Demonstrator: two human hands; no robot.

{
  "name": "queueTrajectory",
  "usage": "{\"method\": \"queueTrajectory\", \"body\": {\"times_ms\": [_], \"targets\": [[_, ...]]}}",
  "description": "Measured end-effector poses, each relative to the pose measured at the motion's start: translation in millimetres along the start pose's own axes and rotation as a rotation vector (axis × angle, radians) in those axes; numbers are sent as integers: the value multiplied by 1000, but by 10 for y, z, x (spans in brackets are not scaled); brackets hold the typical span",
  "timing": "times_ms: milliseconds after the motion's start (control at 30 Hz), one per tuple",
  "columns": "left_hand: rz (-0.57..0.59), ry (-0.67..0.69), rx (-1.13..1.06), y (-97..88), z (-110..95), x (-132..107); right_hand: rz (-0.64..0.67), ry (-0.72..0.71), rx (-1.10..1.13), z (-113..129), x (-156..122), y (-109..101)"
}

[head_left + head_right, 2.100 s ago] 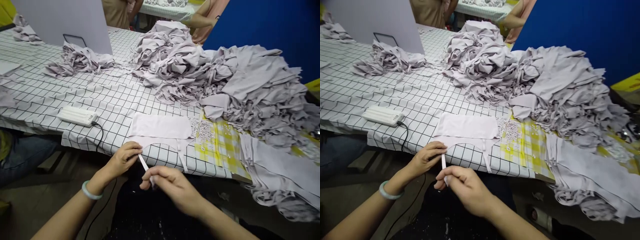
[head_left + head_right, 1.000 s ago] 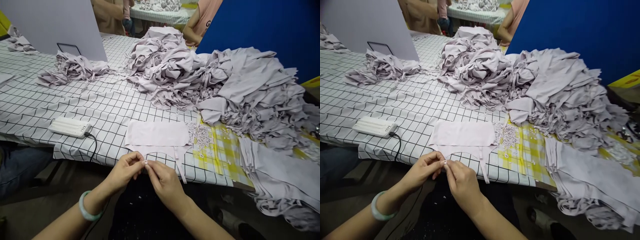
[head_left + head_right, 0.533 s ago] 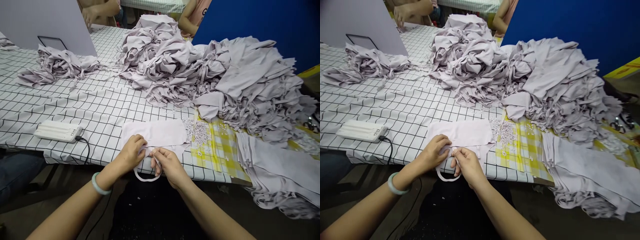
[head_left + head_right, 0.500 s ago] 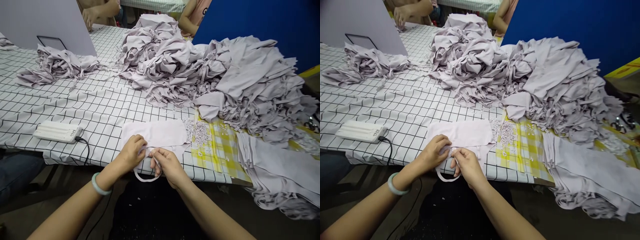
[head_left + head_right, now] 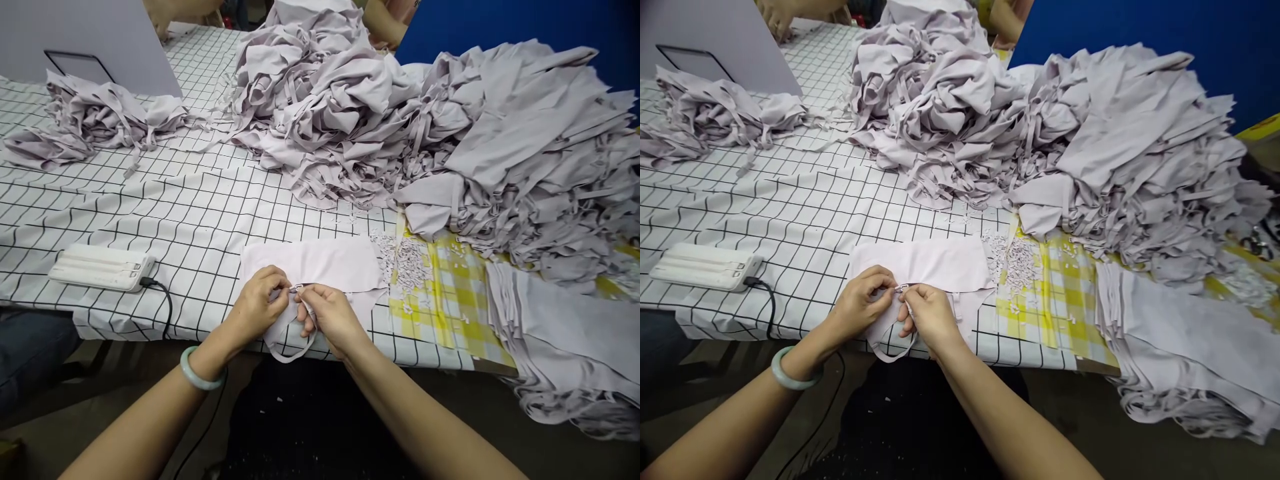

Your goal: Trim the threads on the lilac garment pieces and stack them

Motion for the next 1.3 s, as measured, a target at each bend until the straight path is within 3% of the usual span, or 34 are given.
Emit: {"method": "queueTrajectory", "body": {"times_ms": [500, 600, 700, 800, 867, 967, 1033, 1067, 1200, 1300], "targets": [[7, -17, -4, 18, 7, 5, 36, 75, -121, -74, 60, 44], [-28, 50, 35, -11, -41, -38, 94, 168, -17, -185, -133, 95], [-97, 125, 132, -126, -69, -165, 154, 214, 127, -348, -526, 133], [-96, 95, 211, -279, 37, -256, 201, 135, 52, -377, -845, -5], [-123, -2, 252, -434, 185, -223, 97, -69, -214, -153, -849, -324], [-181, -288, 426, -680, 482, -49, -246, -565, -682, 587, -657, -851], [-105, -490, 532, -752, 659, 93, -392, -825, -988, 1031, -435, -938], [-37, -565, 548, -755, 724, 155, -457, -881, -1130, 1191, -289, -932], [222, -666, 429, -656, 813, 283, -550, -705, -1495, 1450, 305, -832], [228, -588, 349, -611, 759, 301, -492, -651, -1493, 1448, 436, -771]]}}
Point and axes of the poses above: each hand's wrist, its own x-axis towards the middle knuckle, its own y-axis out of the palm, z = x × y, the point moved 8 cm from there along x, towards the middle knuckle, and after that the axes turned 9 degrees about x, right-handed, at the moved point
